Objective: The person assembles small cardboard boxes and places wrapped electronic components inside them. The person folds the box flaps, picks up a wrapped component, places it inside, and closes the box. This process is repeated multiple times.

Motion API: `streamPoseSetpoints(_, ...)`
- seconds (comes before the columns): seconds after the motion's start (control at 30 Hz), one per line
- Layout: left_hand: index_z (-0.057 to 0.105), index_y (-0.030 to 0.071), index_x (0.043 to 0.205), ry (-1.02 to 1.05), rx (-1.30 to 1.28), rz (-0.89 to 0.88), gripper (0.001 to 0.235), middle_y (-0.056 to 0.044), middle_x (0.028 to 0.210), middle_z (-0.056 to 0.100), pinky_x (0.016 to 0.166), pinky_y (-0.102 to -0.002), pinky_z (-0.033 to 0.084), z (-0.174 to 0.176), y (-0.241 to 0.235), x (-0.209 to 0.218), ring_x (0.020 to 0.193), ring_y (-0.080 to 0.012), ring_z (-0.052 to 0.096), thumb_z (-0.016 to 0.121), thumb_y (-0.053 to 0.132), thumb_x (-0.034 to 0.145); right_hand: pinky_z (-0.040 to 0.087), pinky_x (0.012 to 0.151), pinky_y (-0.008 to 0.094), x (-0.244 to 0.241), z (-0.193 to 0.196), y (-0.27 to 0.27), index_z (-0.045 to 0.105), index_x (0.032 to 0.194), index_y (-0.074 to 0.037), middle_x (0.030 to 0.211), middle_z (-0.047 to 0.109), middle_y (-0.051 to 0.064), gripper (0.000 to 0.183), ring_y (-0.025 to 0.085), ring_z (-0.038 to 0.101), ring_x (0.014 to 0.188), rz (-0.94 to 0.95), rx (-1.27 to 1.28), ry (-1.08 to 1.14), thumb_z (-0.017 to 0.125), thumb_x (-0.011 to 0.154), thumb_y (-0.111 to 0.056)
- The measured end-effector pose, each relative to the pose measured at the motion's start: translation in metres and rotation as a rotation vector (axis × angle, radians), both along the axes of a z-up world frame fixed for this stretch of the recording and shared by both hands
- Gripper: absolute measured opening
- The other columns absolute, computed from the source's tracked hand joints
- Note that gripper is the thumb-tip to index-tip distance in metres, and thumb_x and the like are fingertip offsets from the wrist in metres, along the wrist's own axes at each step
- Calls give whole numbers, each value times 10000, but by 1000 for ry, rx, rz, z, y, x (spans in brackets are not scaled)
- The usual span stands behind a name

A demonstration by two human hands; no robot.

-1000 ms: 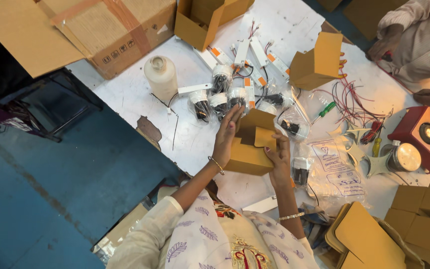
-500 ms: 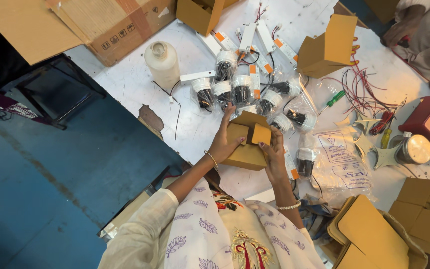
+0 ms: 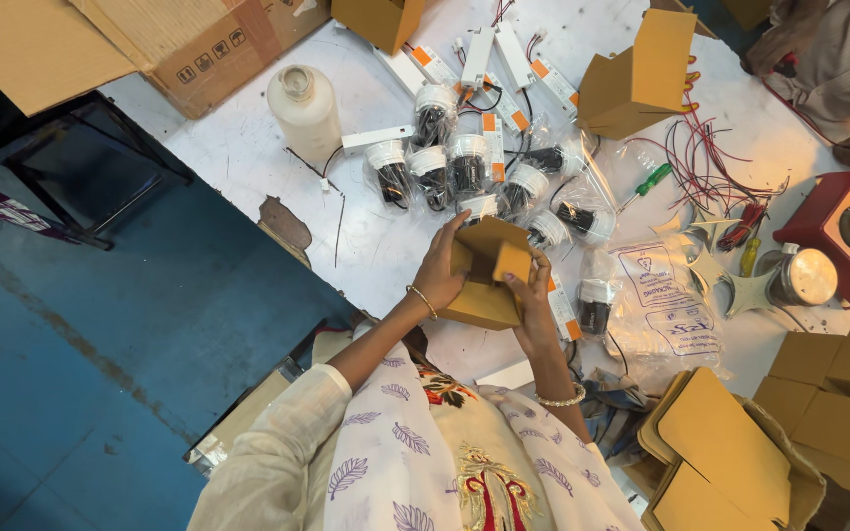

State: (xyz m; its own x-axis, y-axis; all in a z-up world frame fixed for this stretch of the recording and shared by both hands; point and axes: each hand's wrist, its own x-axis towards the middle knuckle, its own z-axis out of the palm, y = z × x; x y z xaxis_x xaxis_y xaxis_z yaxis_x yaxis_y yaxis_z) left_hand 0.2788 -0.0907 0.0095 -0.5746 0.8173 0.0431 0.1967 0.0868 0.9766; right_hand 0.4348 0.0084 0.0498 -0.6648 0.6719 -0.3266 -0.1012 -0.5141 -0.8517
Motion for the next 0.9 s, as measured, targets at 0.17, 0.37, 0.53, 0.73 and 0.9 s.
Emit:
streamPoseSetpoints(0.17,266,185,1582,-96,106,-30,991,-201,1538,443,1203,-425,335,-4,-1,-3,1495,-345,391,726,-84,746,551,976,349,-3,-19,4,256,1396,-135,1294,504,120,694,215,558,1211,34,216,-156,656,856,37)
streamPoseSetpoints(0.37,334,152,1566,-48,134,-1,852,-213,1465,513,1191,-423,330,-8,-1,-3,1435,-314,449,761,71,833,549,958,379,-8,-31,8,277,1382,-95,1262,512,143,738,256,578,1195,32,490,-342,650,765,62)
streamPoseSetpoints(0.53,531,137,1445,-128,93,45,475,-154,1427,593,1182,-386,377,-21,-2,-1,1390,-283,536,595,363,1033,358,1182,430,-5,-28,-8,400,1444,-44,1521,399,200,620,342,437,1409,-14,953,-261,643,874,-45)
streamPoseSetpoints(0.73,564,94,1406,-172,160,-3,452,-114,1436,567,1205,-368,329,-44,-1,-5,1415,-252,487,483,417,1101,245,1276,442,6,-36,-1,565,1307,-58,1637,354,168,341,326,316,1547,22,851,-54,545,1033,-261)
streamPoseSetpoints(0.9,431,108,1499,-438,229,-169,621,-73,1469,456,1175,-362,350,-42,2,-12,1367,-203,461,634,381,980,305,1244,457,3,-40,9,573,1158,-73,1569,444,174,329,344,397,1492,72,1010,-246,751,939,-243)
